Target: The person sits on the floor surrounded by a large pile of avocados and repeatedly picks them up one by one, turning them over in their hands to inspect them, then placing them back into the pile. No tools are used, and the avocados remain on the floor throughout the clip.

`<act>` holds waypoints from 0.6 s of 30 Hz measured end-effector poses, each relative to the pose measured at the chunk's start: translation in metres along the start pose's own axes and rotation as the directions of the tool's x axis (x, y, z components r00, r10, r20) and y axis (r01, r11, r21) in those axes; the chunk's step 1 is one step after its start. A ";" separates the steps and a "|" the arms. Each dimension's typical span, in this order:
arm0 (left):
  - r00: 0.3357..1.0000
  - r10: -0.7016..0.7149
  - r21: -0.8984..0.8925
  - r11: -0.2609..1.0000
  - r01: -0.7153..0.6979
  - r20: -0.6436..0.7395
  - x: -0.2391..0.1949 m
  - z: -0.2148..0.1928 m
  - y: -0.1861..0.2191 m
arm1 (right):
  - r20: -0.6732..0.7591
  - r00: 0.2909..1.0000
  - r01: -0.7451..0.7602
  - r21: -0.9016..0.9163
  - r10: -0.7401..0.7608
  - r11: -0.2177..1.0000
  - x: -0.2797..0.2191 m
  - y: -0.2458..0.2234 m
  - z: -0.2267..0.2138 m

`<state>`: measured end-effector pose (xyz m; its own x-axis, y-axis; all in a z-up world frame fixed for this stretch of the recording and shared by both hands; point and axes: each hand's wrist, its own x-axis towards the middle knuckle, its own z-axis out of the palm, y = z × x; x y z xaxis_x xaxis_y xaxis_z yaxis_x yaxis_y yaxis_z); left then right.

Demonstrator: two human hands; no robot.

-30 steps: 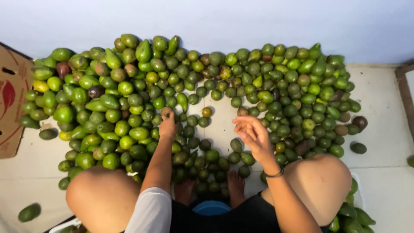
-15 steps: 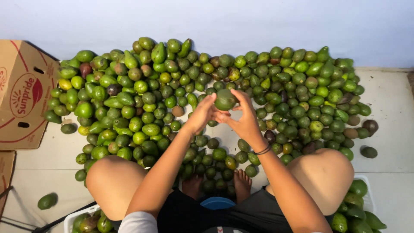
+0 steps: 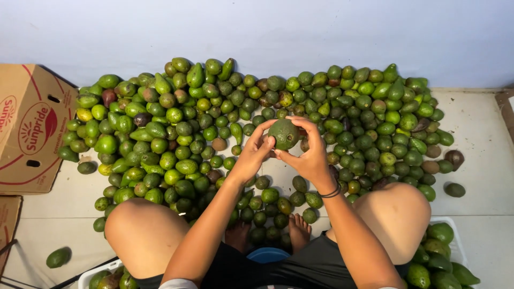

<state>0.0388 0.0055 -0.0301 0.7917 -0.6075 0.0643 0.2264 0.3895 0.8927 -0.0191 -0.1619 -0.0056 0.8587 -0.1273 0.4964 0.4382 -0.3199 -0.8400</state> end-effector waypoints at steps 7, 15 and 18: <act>1.000 0.016 -0.074 0.997 -0.014 0.020 -0.005 0.007 -0.007 | 0.047 0.999 -0.015 0.159 0.008 0.987 -0.008 0.009 -0.005; 0.996 -0.054 -0.364 0.928 0.077 0.073 -0.007 0.012 -0.025 | 0.122 0.972 -0.229 0.664 0.199 0.711 -0.016 0.060 -0.008; 0.999 -0.025 -0.354 0.934 0.039 0.045 -0.012 0.026 -0.010 | 0.114 0.980 -0.198 0.664 0.165 0.721 -0.010 0.039 -0.009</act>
<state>0.0125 -0.0090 -0.0278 0.7597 -0.6474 0.0615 0.4435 0.5850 0.6790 -0.0135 -0.1811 -0.0413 0.9438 -0.0706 0.3229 0.3219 0.4184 -0.8493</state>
